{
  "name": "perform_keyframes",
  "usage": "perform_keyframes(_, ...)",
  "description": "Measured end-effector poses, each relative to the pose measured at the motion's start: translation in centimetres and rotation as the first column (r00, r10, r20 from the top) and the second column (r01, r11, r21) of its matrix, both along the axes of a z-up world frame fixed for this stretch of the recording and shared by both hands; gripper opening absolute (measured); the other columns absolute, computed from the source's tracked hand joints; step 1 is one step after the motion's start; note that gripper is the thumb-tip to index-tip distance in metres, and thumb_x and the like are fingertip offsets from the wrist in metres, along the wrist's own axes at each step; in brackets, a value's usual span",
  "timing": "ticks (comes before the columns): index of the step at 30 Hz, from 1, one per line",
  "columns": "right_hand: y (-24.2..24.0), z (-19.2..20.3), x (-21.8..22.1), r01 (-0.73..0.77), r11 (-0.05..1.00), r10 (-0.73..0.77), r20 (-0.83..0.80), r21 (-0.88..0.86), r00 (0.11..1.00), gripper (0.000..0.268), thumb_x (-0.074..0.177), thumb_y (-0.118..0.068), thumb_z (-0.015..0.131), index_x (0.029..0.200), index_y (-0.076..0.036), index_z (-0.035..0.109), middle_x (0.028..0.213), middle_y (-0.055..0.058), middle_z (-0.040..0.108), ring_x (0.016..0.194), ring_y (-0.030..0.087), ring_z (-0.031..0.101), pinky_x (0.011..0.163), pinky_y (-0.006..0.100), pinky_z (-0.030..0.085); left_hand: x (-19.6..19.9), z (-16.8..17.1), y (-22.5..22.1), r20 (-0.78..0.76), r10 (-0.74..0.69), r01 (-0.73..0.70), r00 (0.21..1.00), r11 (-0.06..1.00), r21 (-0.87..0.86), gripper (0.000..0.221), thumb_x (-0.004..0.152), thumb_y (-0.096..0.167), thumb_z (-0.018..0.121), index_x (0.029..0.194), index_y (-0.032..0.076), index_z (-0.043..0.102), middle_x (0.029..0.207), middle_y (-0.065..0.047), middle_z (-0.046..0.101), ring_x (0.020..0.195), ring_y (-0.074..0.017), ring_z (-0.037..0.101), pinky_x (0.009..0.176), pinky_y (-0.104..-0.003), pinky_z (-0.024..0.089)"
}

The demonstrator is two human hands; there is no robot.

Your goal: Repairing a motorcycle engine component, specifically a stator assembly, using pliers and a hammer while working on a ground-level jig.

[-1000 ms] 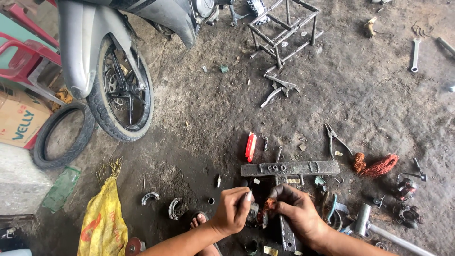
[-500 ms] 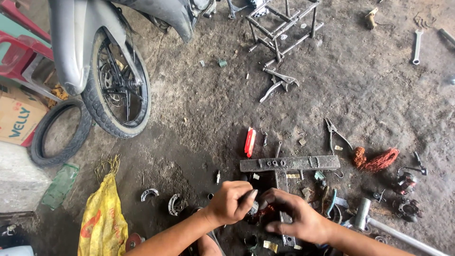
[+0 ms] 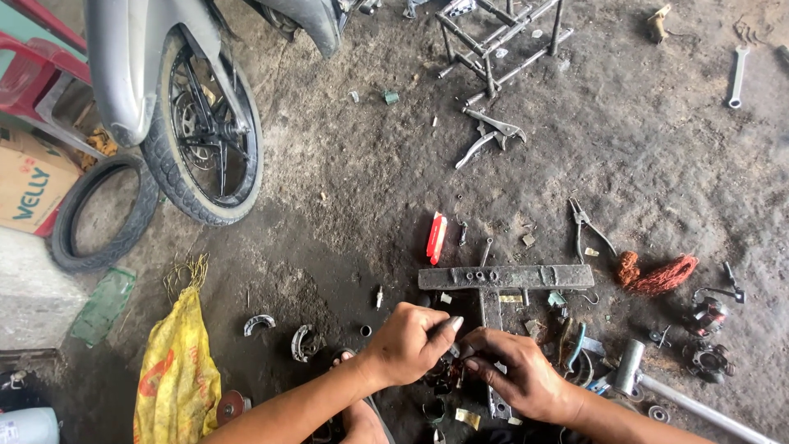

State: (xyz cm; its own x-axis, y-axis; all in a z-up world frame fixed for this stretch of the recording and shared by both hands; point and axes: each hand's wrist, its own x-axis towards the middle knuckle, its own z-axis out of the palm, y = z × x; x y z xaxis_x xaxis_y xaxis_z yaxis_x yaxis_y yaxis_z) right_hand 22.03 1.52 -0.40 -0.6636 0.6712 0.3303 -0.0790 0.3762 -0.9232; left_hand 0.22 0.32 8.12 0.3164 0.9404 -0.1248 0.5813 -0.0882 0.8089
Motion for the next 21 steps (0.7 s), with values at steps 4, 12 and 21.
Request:
perform_keyframes(4, -0.2, -0.1, -0.1, 0.034, 0.992, -0.028, 0.055, -0.123, 0.998, 0.014, 0.092, -0.011, 0.067, 0.103, -0.001, 0.067, 0.085, 0.011, 0.072, 0.074, 0.023, 0.072, 0.070, 0.035, 0.058, -0.3, -0.5, -0.1, 0.083, -0.093, 0.079, 0.992, 0.983, 0.164, 0.036, 0.103, 0.018, 0.059, 0.072, -0.001, 0.062, 0.067, -0.015, 0.067, 0.059, -0.0275, 0.068, 0.054, -0.039, 0.048)
perform_keyframes(12, -0.6, -0.7, -0.3, 0.011, 0.880, -0.010, 0.004, -0.475, 1.000, 0.013, 0.095, -0.013, 0.066, 0.098, -0.001, 0.067, 0.077, 0.003, 0.064, 0.073, 0.010, 0.053, 0.066, 0.030, 0.051, -0.3, -0.6, -0.6, -0.083, -0.137, 0.158, 0.987, 0.907, 0.389, 0.026, 0.095, 0.014, 0.064, 0.074, -0.001, 0.060, 0.069, -0.014, 0.062, 0.060, -0.0322, 0.064, 0.055, -0.042, 0.051)
perform_keyframes(21, 0.5, -0.8, -0.1, -0.163, 0.749, 0.045, -0.197, -0.642, 0.979, 0.014, 0.096, -0.009, 0.066, 0.105, 0.001, 0.069, 0.093, 0.002, 0.068, 0.088, 0.010, 0.059, 0.080, 0.030, 0.053, -0.6, -0.4, -0.3, -0.065, -0.126, 0.142, 0.990, 0.884, 0.446, 0.027, 0.098, 0.013, 0.063, 0.074, 0.000, 0.059, 0.070, -0.013, 0.060, 0.060, -0.0305, 0.062, 0.055, -0.041, 0.050)
